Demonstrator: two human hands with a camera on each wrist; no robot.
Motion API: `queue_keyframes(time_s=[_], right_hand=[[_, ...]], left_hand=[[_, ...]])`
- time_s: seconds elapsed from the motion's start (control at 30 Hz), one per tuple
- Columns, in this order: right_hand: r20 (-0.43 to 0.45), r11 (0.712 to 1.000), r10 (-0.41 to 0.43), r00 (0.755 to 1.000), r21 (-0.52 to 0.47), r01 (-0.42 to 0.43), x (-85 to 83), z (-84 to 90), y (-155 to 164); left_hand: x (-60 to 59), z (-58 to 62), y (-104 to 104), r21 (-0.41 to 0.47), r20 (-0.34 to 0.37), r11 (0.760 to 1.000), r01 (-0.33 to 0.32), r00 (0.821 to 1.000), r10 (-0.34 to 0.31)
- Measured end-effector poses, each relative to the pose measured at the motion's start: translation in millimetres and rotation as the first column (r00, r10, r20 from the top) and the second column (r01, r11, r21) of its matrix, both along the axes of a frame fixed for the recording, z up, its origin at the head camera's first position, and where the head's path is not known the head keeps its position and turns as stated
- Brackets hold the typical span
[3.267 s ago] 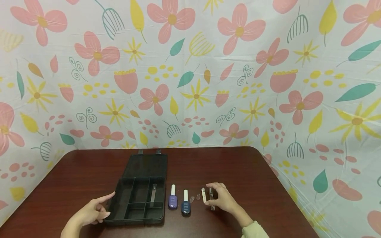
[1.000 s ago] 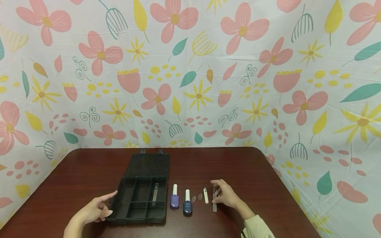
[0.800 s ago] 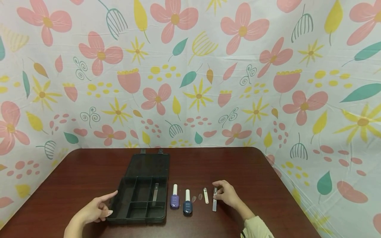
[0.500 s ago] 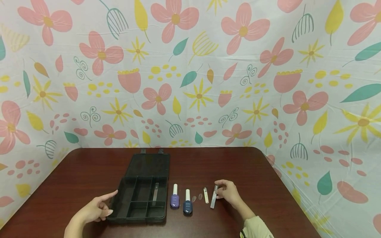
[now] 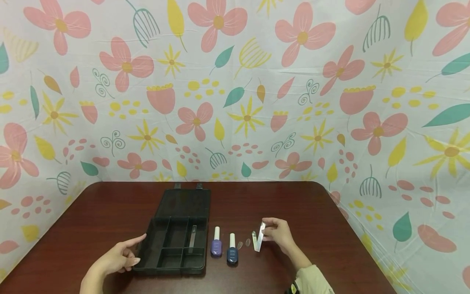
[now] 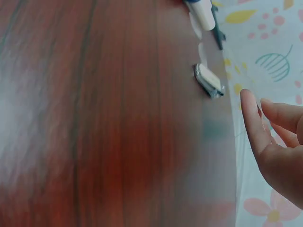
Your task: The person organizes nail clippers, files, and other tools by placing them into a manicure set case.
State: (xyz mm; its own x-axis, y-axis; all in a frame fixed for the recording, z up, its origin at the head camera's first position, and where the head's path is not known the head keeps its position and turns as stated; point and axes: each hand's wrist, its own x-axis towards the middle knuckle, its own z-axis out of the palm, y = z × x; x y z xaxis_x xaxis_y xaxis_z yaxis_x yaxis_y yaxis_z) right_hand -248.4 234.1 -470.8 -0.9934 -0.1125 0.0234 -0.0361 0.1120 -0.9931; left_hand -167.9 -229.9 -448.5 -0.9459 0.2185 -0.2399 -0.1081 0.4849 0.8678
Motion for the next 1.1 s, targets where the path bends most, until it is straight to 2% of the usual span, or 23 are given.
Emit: queue_keyframes(time_s=[0.13, 0.37, 0.6, 0.87, 1.1], right_hand=[[-0.015, 0.999, -0.019, 1.0, -0.027, 0.019, -0.6, 3.1, -8.5], [-0.039, 0.996, 0.027, 0.999, -0.082, -0.03, -0.4, 11.1, -23.5], [-0.046, 0.994, 0.015, 0.999, -0.107, -0.02, -3.7, 16.6, -38.8], [-0.059, 0.99, 0.002, 0.998, -0.138, -0.01, -6.7, 16.1, -54.8], [-0.081, 0.989, 0.005, 0.997, -0.146, -0.017, -10.8, 17.0, -70.5]], left_hand=[[-0.7, -1.4, -0.2, 0.002, 0.001, 1.0, -0.005, 1.0, 0.005], [-0.2, -0.2, 0.8, 0.0, 0.0, 1.0, 0.003, 1.0, -0.003], [-0.2, -2.4, -0.8, 0.019, -0.007, 1.0, 0.014, 1.0, -0.014], [2.0, -4.7, -0.9, 0.0, -0.016, 1.0, 0.005, 1.0, -0.005], [-1.1, -6.4, -1.4, 0.016, -0.017, 1.0, 0.015, 1.0, -0.015]])
